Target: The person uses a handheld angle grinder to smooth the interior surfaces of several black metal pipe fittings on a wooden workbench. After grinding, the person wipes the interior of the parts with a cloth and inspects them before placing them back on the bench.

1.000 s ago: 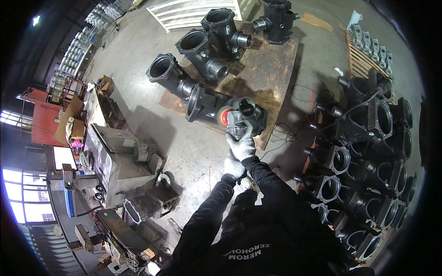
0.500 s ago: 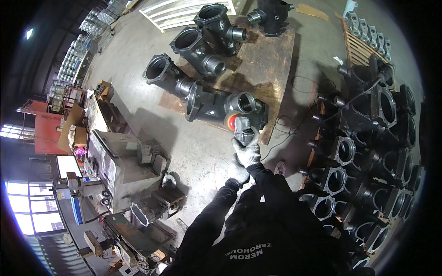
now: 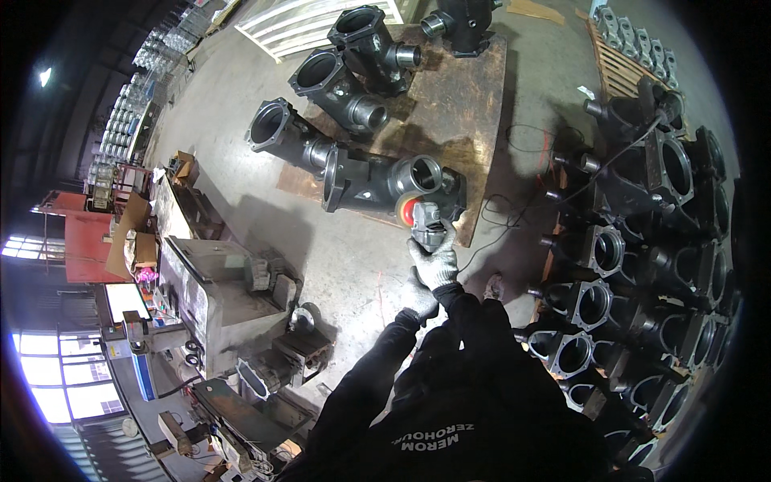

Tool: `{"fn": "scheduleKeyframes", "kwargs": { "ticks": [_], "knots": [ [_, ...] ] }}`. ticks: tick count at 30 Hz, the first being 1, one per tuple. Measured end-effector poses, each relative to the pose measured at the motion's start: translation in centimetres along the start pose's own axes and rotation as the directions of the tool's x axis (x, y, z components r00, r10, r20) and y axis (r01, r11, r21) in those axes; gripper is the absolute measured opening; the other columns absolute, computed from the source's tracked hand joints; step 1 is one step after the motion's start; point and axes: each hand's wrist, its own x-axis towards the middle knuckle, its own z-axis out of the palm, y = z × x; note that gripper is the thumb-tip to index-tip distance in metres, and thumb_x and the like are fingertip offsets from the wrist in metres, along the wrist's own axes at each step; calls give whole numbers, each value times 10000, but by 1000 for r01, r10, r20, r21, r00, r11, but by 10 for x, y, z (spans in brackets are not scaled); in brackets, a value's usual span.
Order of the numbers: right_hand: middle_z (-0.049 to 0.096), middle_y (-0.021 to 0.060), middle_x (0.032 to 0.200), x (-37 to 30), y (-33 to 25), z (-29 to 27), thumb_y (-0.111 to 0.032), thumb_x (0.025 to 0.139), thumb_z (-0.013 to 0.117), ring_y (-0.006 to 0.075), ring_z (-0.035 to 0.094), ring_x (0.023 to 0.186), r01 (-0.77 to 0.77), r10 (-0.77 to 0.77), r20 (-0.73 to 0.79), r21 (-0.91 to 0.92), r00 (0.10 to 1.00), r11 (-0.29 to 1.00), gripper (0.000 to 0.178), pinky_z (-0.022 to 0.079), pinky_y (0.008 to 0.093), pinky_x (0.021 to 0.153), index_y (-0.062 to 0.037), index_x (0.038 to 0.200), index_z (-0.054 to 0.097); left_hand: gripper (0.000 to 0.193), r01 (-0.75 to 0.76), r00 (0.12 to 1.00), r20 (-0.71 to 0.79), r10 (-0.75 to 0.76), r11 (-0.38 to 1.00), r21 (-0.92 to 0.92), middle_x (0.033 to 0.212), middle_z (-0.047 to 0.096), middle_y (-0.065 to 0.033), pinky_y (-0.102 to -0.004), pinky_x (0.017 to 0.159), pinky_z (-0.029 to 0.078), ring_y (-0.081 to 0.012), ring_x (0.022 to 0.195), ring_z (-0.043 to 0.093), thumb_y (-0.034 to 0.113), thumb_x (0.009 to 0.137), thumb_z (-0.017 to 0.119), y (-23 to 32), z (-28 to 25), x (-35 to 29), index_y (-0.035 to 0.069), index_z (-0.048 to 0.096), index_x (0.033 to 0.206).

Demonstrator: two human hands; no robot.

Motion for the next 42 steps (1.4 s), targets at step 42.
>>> {"fn": "scheduleKeyframes", "kwargs": {
  "ticks": [42],
  "knots": [
    [693, 236, 1148, 11, 7, -25, -413, 809, 831, 423, 683, 1071, -154, 153, 25, 35, 988, 987, 917, 549, 496, 885, -160, 1489, 271, 579, 327, 940, 45, -339, 929, 171, 1131, 709, -157, -401, 894, 533, -287, 1061, 693, 299, 815, 767, -9, 21, 12, 23, 486, 1241]
  ]
}}
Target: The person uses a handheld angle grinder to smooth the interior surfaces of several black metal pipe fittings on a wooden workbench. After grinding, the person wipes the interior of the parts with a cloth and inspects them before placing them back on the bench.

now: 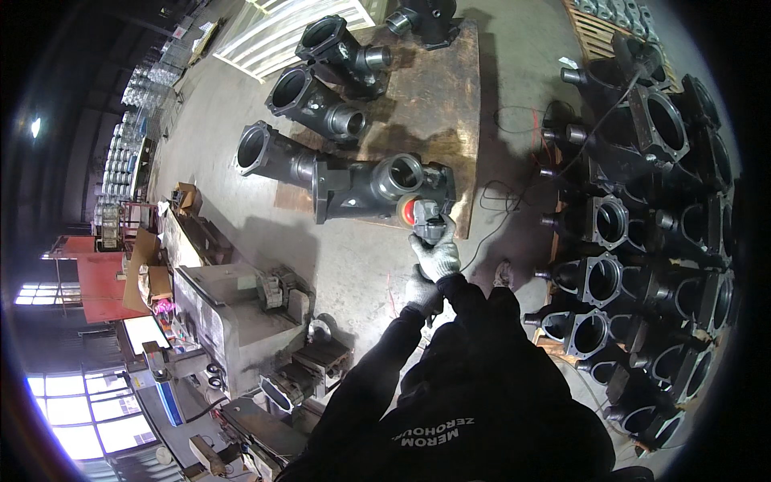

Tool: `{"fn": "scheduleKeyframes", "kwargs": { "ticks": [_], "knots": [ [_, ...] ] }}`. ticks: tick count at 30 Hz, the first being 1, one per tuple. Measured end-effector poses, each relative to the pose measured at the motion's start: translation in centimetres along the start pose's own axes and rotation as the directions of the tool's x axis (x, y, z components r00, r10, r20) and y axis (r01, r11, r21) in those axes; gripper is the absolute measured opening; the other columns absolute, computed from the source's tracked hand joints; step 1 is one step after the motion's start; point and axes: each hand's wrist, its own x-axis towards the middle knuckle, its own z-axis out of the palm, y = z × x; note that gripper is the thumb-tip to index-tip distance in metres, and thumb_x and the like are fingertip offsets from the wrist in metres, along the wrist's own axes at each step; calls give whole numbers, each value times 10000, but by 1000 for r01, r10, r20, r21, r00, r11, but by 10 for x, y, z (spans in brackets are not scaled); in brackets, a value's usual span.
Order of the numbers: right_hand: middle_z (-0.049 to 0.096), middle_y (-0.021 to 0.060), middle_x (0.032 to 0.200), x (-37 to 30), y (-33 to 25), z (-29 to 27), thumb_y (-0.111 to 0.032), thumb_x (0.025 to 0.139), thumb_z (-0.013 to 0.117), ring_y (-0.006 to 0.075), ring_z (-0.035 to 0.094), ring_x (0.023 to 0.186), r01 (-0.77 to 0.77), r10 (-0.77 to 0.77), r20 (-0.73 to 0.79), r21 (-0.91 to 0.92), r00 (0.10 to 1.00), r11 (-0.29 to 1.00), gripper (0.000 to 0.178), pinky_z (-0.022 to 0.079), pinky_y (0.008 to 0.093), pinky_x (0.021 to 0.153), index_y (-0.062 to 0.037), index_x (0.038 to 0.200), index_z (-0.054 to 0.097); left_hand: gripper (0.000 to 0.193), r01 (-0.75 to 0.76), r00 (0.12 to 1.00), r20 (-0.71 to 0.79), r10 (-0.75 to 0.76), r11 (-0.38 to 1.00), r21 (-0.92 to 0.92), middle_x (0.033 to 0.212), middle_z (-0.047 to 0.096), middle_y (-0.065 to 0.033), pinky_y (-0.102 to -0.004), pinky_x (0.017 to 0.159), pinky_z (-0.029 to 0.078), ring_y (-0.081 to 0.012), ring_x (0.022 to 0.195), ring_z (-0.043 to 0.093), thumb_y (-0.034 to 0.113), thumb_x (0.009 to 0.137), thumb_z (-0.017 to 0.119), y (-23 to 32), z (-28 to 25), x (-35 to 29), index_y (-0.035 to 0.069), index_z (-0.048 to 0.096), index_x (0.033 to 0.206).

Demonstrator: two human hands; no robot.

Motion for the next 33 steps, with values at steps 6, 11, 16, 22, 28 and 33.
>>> {"fn": "scheduleKeyframes", "kwargs": {
  "ticks": [6, 11, 16, 22, 28, 33],
  "knots": [
    [723, 253, 935, 0, 14, 3, -488, 825, 779, 477, 702, 859, 23, -24, -85, -22, 996, 1000, 880, 549, 554, 717, -213, 1467, 244, 613, -234, 968, -108, 225, 969, -83, 1137, 688, -122, -354, 797, 549, -220, 987, 677, 302, 811, 819, 8, -1, -10, 29, 498, 1255],
    [726, 245, 930, 12, 22, 11, -474, 820, 785, 469, 708, 852, 51, -52, -58, -17, 997, 999, 861, 556, 548, 712, -228, 1455, 259, 521, -246, 969, -47, 243, 965, -94, 1231, 667, -139, -396, 960, 498, -274, 1147, 640, 204, 846, 732, -2, 2, 6, 20, 441, 1237],
    [727, 242, 944, 9, 26, 10, -458, 813, 796, 463, 710, 855, 15, -8, -107, 66, 994, 998, 880, 562, 541, 721, -233, 1466, 251, 552, -193, 981, -15, 192, 980, -39, 1175, 677, -153, -397, 918, 511, -297, 1100, 651, 252, 807, 758, -25, 7, 23, 14, 445, 1195],
    [712, 209, 1080, 16, 23, 8, -396, 826, 822, 410, 709, 975, 12, -7, -60, 82, 998, 997, 897, 564, 491, 814, -149, 1484, 264, 507, -235, 972, -30, 233, 970, -69, 1155, 696, -141, -379, 914, 527, -267, 1084, 676, 238, 824, 772, -6, 1, 17, 42, 477, 1186],
    [715, 244, 974, 24, 29, 9, -438, 831, 792, 466, 703, 875, -40, 39, -21, -25, 999, 999, 878, 562, 527, 739, -146, 1468, 263, 518, -190, 981, -71, 182, 974, -125, 1190, 700, -111, -384, 940, 529, -242, 1105, 674, 154, 837, 779, 5, -2, 17, 31, 477, 1240],
    [724, 245, 943, 28, 35, 10, -450, 830, 781, 467, 703, 882, -51, 58, -127, 60, 990, 997, 899, 548, 537, 748, -166, 1475, 223, 449, -408, 913, -87, 399, 890, -204, 1069, 716, -113, -377, 869, 548, -214, 1006, 692, 195, 820, 809, -6, 6, 27, 33, 532, 1135]
  ]
}}
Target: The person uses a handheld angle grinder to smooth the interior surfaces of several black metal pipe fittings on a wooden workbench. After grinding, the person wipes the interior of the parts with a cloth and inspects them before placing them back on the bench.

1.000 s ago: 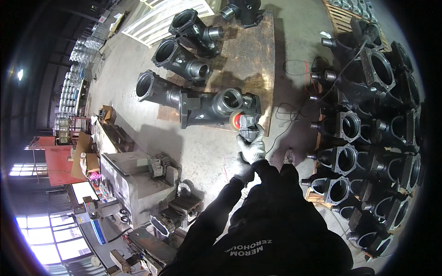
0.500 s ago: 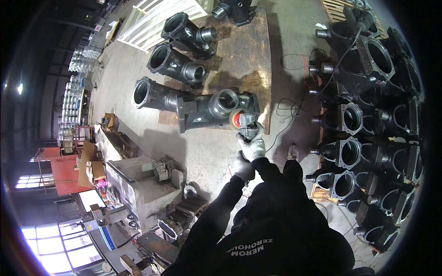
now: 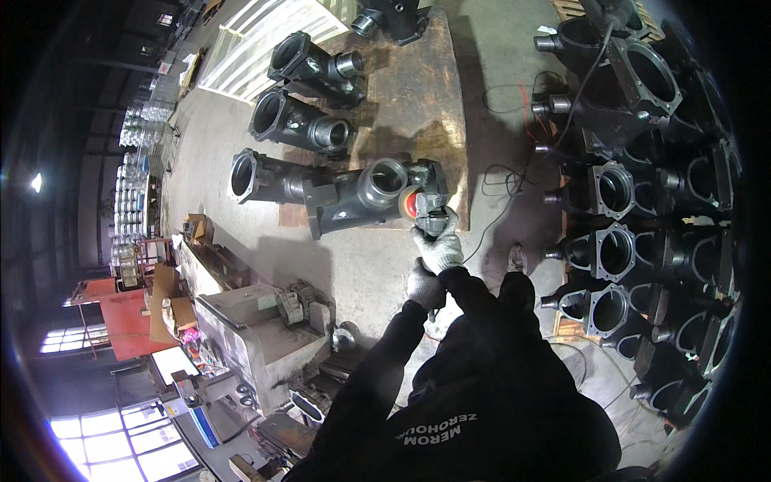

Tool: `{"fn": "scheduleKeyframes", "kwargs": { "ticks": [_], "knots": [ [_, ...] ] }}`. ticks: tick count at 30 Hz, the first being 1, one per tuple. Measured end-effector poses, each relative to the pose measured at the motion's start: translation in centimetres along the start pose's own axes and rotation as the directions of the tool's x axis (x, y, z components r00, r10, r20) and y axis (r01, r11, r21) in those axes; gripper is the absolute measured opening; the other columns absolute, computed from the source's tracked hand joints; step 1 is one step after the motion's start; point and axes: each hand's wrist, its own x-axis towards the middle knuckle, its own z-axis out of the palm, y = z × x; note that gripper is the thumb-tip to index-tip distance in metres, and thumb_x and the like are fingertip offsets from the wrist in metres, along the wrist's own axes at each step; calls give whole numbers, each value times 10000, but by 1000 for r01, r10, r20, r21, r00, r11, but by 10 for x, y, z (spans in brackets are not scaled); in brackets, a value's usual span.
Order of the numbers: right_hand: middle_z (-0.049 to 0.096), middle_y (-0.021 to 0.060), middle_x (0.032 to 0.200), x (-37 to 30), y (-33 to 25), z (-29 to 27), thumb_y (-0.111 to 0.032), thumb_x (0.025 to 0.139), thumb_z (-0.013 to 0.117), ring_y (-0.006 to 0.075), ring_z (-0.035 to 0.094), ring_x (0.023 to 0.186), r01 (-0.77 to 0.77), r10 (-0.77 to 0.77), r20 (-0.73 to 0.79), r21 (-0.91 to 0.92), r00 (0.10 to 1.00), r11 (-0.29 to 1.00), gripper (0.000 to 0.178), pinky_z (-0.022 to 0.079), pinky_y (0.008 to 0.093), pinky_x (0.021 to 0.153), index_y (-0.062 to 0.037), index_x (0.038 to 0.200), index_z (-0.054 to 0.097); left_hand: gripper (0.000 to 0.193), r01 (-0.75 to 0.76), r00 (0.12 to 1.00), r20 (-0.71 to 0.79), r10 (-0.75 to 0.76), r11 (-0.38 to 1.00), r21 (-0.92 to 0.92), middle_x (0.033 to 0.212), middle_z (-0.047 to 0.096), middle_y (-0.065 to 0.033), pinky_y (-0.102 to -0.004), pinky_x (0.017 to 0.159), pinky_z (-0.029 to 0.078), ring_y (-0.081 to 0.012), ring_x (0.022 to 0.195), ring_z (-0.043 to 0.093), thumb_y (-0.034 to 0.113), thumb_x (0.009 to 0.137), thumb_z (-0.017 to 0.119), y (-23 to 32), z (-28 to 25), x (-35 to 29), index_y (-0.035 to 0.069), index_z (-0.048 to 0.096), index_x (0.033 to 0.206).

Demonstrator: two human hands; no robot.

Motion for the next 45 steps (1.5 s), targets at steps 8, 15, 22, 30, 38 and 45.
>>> {"fn": "scheduleKeyframes", "kwargs": {
  "ticks": [8, 15, 22, 30, 38, 45],
  "knots": [
    [717, 239, 914, 11, -6, -3, -419, 820, 793, 463, 704, 869, 19, -14, 118, -42, 993, 999, 923, 549, 535, 732, -143, 1486, 215, 499, 161, 986, -41, -161, 987, 9, 1094, 722, -131, -364, 884, 546, -208, 1023, 687, 175, 804, 806, -22, 1, 16, 10, 537, 1191],
    [732, 220, 1022, 9, -12, -13, -329, 841, 802, 412, 723, 941, 125, -121, -33, 172, 992, 977, 881, 560, 483, 793, -143, 1488, 234, 461, 112, 993, 17, -113, 990, 86, 1080, 731, -134, -366, 868, 552, -230, 1009, 699, 151, 809, 778, 6, 3, 12, 8, 548, 1182],
    [717, 259, 923, 24, -11, -13, -463, 805, 782, 474, 699, 890, -40, 44, 128, -38, 991, 999, 946, 551, 546, 776, -164, 1497, 210, 462, 254, 967, -19, -254, 962, 96, 1072, 726, -130, -359, 870, 547, -218, 990, 691, 174, 811, 790, 5, 5, 25, 4, 552, 1169],
    [680, 206, 1106, 35, 1, -6, -314, 816, 827, 365, 684, 1006, -19, 16, 25, 113, 1000, 993, 894, 554, 471, 837, -118, 1470, 250, 456, 128, 992, -18, -127, 986, 111, 1084, 721, -126, -356, 878, 544, -217, 1010, 685, 158, 809, 789, 22, 14, 24, 10, 538, 1160],
    [717, 250, 1039, 48, -14, -19, -391, 806, 812, 451, 702, 963, -30, 27, 149, 16, 988, 999, 894, 557, 522, 803, -128, 1460, 263, 490, 265, 964, -32, -264, 960, 84, 1081, 727, -139, -360, 866, 547, -239, 1015, 697, 210, 785, 817, 0, 15, 43, 5, 562, 1150],
    [706, 259, 1086, 49, -25, -35, -431, 803, 817, 449, 695, 990, -94, 84, 115, 87, 990, 992, 922, 558, 520, 809, -136, 1468, 252, 542, 135, 991, -27, -134, 990, 48, 1081, 732, -148, -361, 891, 542, -247, 1014, 703, 219, 786, 827, 4, 21, 45, -1, 552, 1198]
  ]
}}
